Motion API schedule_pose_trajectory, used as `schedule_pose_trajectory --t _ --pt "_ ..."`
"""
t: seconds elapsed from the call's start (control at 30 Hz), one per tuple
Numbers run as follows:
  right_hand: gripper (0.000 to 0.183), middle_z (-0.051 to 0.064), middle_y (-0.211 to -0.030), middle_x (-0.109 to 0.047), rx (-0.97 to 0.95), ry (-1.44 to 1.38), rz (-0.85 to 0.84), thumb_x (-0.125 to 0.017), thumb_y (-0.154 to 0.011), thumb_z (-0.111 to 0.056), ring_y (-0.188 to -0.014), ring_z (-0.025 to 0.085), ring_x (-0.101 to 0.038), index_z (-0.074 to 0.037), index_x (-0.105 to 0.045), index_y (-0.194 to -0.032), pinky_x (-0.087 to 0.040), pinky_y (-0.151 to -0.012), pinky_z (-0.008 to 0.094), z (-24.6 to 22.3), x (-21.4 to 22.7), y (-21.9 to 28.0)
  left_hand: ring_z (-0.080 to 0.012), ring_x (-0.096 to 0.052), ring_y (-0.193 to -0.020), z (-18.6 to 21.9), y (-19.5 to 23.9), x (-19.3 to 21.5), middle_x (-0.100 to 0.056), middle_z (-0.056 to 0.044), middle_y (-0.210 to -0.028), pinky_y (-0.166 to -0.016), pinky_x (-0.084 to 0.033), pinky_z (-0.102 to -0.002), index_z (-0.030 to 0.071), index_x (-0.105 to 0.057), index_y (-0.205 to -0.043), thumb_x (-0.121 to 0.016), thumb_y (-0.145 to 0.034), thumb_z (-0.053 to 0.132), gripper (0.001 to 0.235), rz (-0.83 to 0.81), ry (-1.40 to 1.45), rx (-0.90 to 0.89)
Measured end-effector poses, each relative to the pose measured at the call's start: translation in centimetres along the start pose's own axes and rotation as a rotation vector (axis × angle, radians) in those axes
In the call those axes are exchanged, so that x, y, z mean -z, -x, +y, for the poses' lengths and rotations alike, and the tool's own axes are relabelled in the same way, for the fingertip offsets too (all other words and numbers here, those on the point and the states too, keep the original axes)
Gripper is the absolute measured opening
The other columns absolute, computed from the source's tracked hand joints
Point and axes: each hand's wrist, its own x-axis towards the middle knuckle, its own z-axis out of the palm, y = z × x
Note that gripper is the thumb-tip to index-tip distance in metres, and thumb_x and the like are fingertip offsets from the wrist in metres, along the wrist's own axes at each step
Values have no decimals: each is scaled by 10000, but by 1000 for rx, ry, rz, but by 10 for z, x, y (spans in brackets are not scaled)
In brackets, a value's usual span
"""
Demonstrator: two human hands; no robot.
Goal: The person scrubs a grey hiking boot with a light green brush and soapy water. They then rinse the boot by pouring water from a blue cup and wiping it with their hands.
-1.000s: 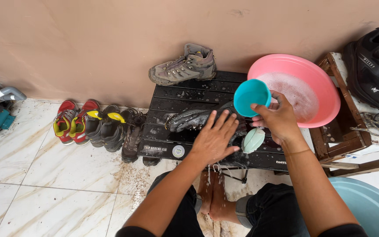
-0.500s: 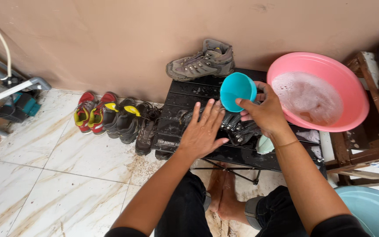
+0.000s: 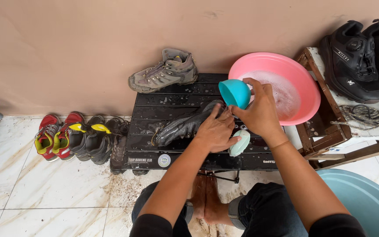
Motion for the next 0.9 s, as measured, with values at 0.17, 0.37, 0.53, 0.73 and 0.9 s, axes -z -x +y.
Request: schedule_pose_trajectory --t 0.17,0.37,0.53,0.73,0.9 --pt "883 242 -1157 -564 10 -111 -193 -1000 -788 -134 -726 330 -781 38 -620 -1566 -642 -709 480 3 0 8 -360 -686 -1359 -40 0 -76 -796 -160 -1330 -1295 -375 -646 26 -784 -1339 -552 -1070 258 425 435 103 -406" --pt "919 255 -1106 -555 -3 -235 -248 -1004 -766 -118 -663 329 -759 72 -601 -1569 -628 -661 493 -2 -4 25 -347 -531 -1541 -30 66 53 -741 -167 -1441 -1422 -180 -631 51 -731 -1406 -586 -1092 537 597 236 -6 -282" --pt "930 257 -1135 -537 -9 -266 -274 -998 -797 -180 -654 309 -747 70 -571 -1585 -621 -667 478 -2 -14 32 -327 -479 -1606 -51 85 4 -667 -158 -1591 -1422 -248 -559 34 -659 -1526 -570 -1145 384 525 291 -46 -447" --pt "929 263 -1151 -534 -30 -347 -290 -984 -814 -181 -640 276 -730 89 -552 -1591 -615 -651 460 4 -22 37 -292 -295 -1715 -65 133 22 -435 -31 -1817 -1456 -171 -510 129 -558 -1643 -596 -1139 325 542 111 -101 -453" --pt "971 239 -1154 -530 -65 -428 -321 -1010 -775 -205 -633 255 -736 62 -566 -1596 -625 -652 423 8 -31 43 -273 -628 -1491 -63 151 8 -770 -100 -1466 -1325 -488 -439 19 -782 -1257 -776 -1059 67 204 443 7 -531"
